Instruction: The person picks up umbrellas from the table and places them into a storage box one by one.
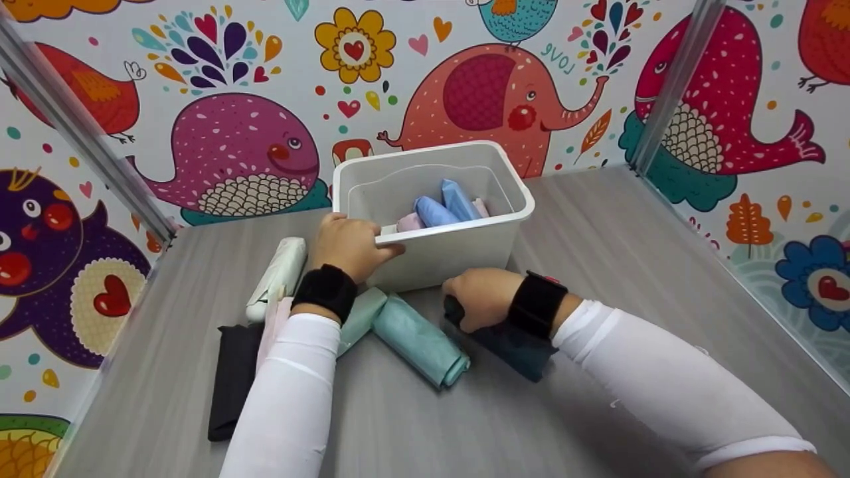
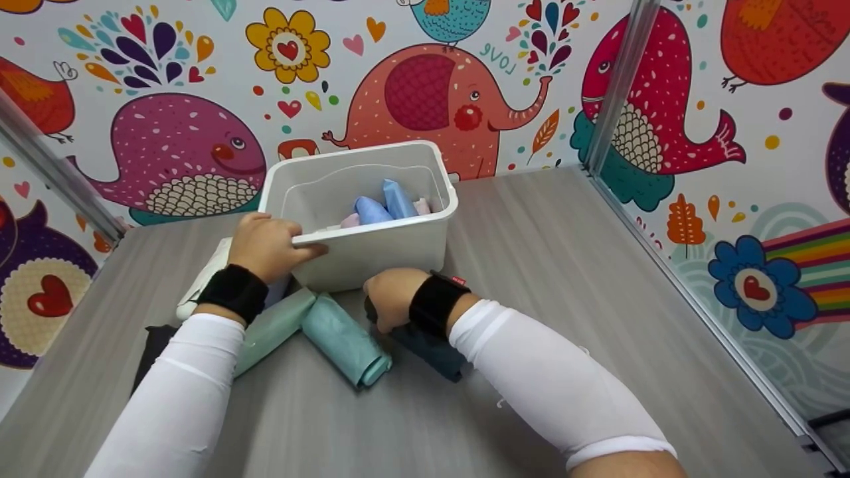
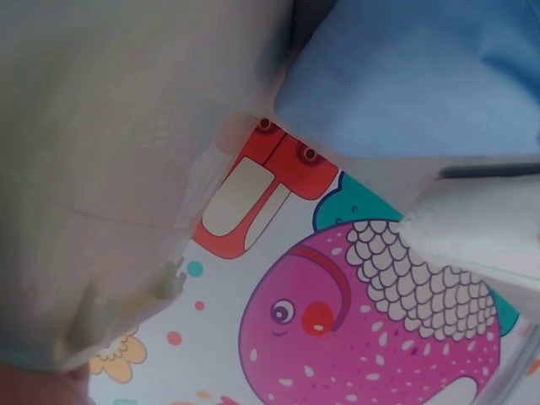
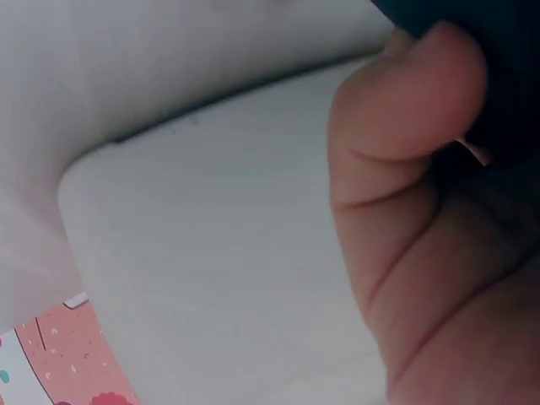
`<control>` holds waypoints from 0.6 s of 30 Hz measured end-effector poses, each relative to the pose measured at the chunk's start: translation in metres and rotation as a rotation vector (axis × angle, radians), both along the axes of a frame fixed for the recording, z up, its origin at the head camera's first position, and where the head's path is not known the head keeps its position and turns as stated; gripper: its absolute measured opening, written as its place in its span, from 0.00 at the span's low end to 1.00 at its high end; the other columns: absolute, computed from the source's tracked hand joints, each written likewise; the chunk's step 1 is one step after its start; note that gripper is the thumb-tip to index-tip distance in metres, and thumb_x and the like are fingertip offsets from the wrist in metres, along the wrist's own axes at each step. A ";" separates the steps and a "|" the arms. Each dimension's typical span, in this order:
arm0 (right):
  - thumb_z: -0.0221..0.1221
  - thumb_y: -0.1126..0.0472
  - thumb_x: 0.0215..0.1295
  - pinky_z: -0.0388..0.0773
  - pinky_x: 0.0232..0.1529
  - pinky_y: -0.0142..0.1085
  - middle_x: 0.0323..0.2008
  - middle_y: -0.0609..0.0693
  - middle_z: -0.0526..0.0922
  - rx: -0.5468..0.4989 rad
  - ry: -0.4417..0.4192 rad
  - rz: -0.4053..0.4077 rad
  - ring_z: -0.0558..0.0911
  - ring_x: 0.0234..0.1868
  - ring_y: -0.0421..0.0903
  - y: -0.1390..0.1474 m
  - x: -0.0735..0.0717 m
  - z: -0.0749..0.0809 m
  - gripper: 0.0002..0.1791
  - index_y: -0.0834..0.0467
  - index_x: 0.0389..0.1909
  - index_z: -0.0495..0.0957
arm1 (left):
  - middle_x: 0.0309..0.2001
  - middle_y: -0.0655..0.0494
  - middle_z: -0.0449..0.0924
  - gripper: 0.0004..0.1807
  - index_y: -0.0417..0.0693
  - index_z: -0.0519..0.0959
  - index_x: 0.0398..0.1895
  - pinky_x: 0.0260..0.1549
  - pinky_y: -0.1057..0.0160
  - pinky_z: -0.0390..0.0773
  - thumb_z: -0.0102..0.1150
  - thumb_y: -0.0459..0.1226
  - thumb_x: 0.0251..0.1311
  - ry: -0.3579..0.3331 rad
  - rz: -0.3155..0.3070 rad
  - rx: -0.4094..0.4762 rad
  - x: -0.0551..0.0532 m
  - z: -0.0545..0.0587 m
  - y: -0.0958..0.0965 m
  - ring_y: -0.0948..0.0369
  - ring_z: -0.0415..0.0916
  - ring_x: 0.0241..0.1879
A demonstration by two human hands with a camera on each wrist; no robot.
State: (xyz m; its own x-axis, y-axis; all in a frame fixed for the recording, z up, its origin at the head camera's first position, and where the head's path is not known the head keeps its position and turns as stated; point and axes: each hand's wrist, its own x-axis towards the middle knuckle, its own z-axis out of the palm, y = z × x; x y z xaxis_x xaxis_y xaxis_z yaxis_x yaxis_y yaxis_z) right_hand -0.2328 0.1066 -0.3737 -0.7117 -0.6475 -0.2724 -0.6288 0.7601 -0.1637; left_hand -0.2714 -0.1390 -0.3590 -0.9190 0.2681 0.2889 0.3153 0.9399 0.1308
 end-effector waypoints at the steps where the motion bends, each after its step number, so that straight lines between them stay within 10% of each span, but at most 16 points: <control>1: 0.70 0.60 0.56 0.82 0.46 0.46 0.39 0.52 0.85 -0.018 0.007 0.007 0.79 0.36 0.48 0.001 -0.001 0.003 0.22 0.59 0.52 0.80 | 0.21 0.51 0.85 0.29 0.47 0.85 0.23 0.67 0.45 0.68 0.67 0.64 0.61 -0.001 0.000 -0.001 0.000 0.000 0.000 0.49 0.86 0.36; 18: 0.73 0.55 0.58 0.71 0.33 0.38 0.28 0.46 0.78 -0.289 0.082 0.009 0.75 0.30 0.45 0.005 -0.005 0.045 0.15 0.57 0.40 0.80 | 0.22 0.51 0.85 0.29 0.47 0.84 0.23 0.67 0.45 0.68 0.67 0.63 0.61 0.017 -0.004 -0.032 0.000 0.000 -0.001 0.49 0.87 0.35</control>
